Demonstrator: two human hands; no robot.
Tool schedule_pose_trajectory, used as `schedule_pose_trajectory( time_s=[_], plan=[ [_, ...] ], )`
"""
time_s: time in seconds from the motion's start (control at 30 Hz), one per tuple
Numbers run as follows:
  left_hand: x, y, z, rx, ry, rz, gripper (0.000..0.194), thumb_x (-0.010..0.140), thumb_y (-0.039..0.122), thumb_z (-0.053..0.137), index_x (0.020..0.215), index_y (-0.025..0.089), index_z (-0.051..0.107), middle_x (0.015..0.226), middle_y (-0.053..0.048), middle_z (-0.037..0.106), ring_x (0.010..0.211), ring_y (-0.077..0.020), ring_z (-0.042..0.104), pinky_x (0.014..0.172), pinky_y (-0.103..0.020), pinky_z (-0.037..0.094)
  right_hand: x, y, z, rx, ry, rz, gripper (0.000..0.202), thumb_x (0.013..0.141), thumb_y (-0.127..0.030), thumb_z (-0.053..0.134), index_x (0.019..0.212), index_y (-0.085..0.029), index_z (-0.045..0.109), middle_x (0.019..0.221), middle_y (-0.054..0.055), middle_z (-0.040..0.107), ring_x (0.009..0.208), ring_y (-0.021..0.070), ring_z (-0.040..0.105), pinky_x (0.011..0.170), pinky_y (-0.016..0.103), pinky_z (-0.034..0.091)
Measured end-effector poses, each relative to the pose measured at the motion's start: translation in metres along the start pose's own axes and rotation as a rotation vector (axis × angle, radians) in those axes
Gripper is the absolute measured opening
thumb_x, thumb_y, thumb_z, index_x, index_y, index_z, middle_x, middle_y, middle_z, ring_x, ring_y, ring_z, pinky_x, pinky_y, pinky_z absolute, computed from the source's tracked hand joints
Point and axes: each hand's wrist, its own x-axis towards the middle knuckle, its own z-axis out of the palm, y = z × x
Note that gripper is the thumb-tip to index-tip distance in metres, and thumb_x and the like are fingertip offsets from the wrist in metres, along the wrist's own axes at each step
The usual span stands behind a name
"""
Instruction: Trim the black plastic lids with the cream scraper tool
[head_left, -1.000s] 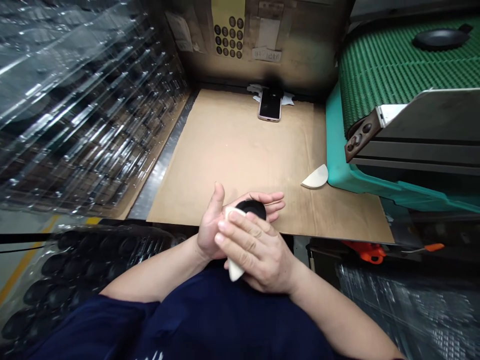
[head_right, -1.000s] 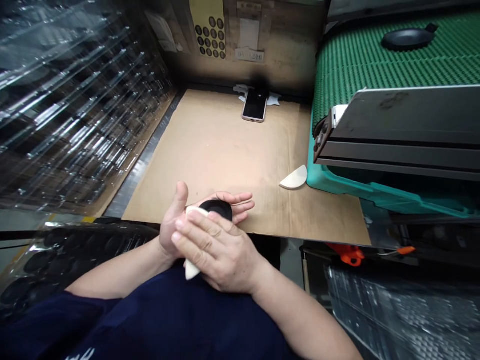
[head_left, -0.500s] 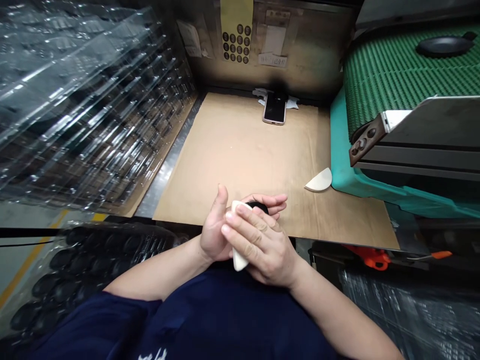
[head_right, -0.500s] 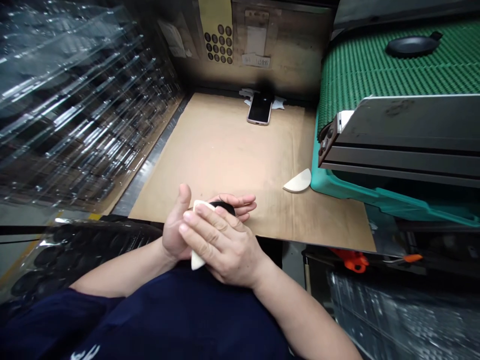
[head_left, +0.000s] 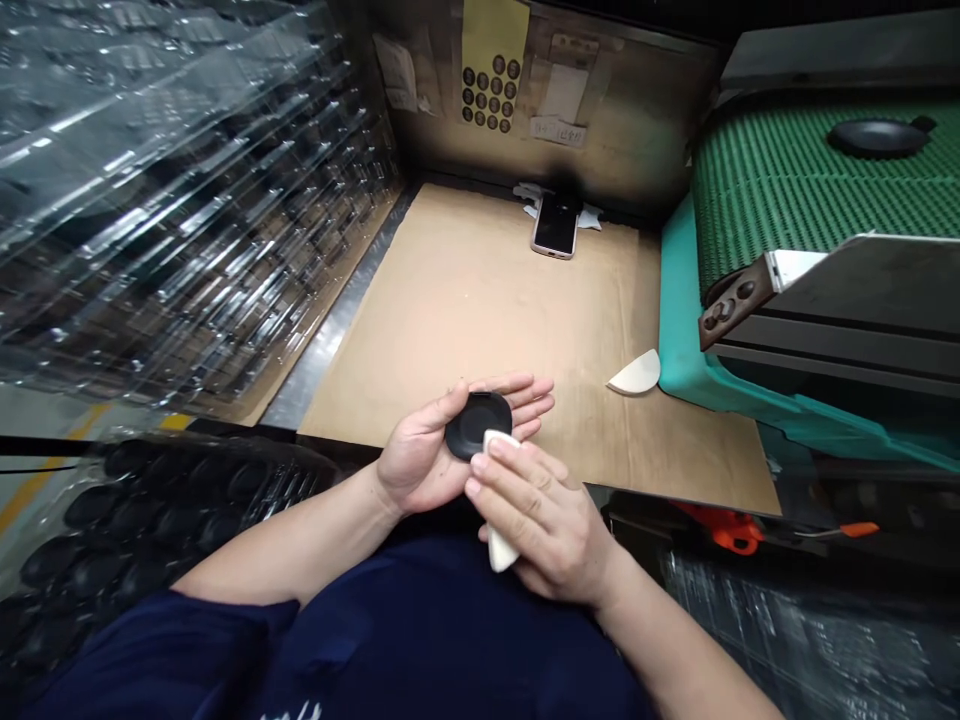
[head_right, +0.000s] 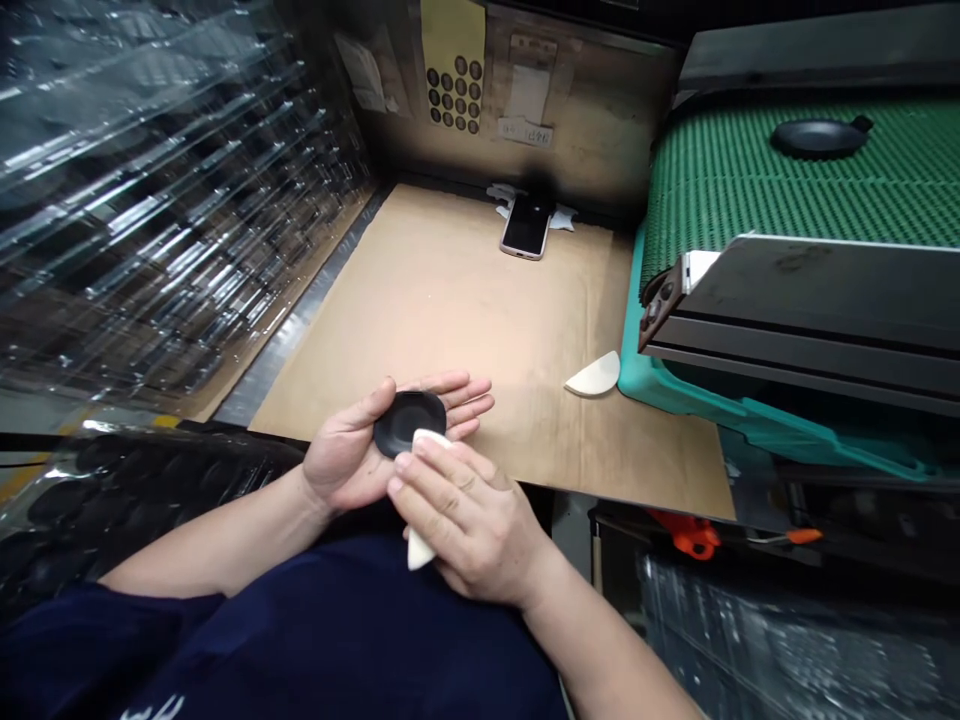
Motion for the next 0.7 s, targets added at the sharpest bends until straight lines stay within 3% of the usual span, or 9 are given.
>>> schedule_pose_trajectory(
  time_s=[0.17,0.37,0.5,0.63,0.7],
  plan=[
    [0.001,-0.002,-0.001,-0.011,-0.028,-0.097,0.058,0.105,0.046,0.037,0.142,0.006,0.055,0.159,-0.021,0.041,0.152,-0.0347,0.032,0.128,-0.050,0.020,0.000,-0.002,0.000,-0.042,0.004,0.034,0.048,0.094,-0.015,0.053,0.141,-0.007,0.054,0.144,0.018,0.060,0.147,0.0319,0.042,0.116,0.054,0.046],
    [0.004,-0.001,-0.001,-0.002,-0.024,0.020,0.054,0.105,0.044,0.038,0.135,0.005,0.061,0.155,-0.022,0.046,0.150,-0.0356,0.037,0.128,-0.051,0.020,0.000,-0.009,0.003,0.041,-0.038,-0.005,0.042,0.095,-0.017,0.053,0.136,-0.007,0.059,0.139,0.015,0.065,0.145,0.0293,0.045,0.116,0.049,0.047],
    [0.007,-0.006,-0.002,-0.001,-0.024,0.024,0.048,0.103,0.040,0.043,0.128,0.007,0.067,0.151,-0.021,0.052,0.150,-0.0354,0.036,0.127,-0.051,0.020,0.001,-0.006,0.007,-0.025,0.042,0.086,0.047,0.095,-0.012,0.053,0.142,-0.011,0.054,0.141,0.017,0.062,0.145,0.0314,0.045,0.116,0.053,0.046],
    [0.011,-0.006,0.000,0.025,0.022,0.115,0.043,0.103,0.036,0.041,0.117,0.008,0.070,0.148,-0.021,0.055,0.148,-0.0350,0.041,0.126,-0.051,0.022,0.004,-0.014,0.007,0.192,-0.033,0.023,0.044,0.098,-0.015,0.048,0.141,-0.010,0.054,0.139,0.017,0.064,0.144,0.0315,0.047,0.114,0.054,0.048],
    [0.012,-0.003,0.002,0.034,0.003,0.149,0.045,0.104,0.038,0.039,0.118,0.008,0.070,0.148,-0.022,0.055,0.147,-0.0360,0.042,0.125,-0.052,0.024,0.003,-0.019,0.002,0.340,-0.012,0.044,0.042,0.098,-0.015,0.052,0.139,-0.012,0.055,0.137,0.017,0.065,0.139,0.0313,0.053,0.108,0.052,0.053]
  ],
)
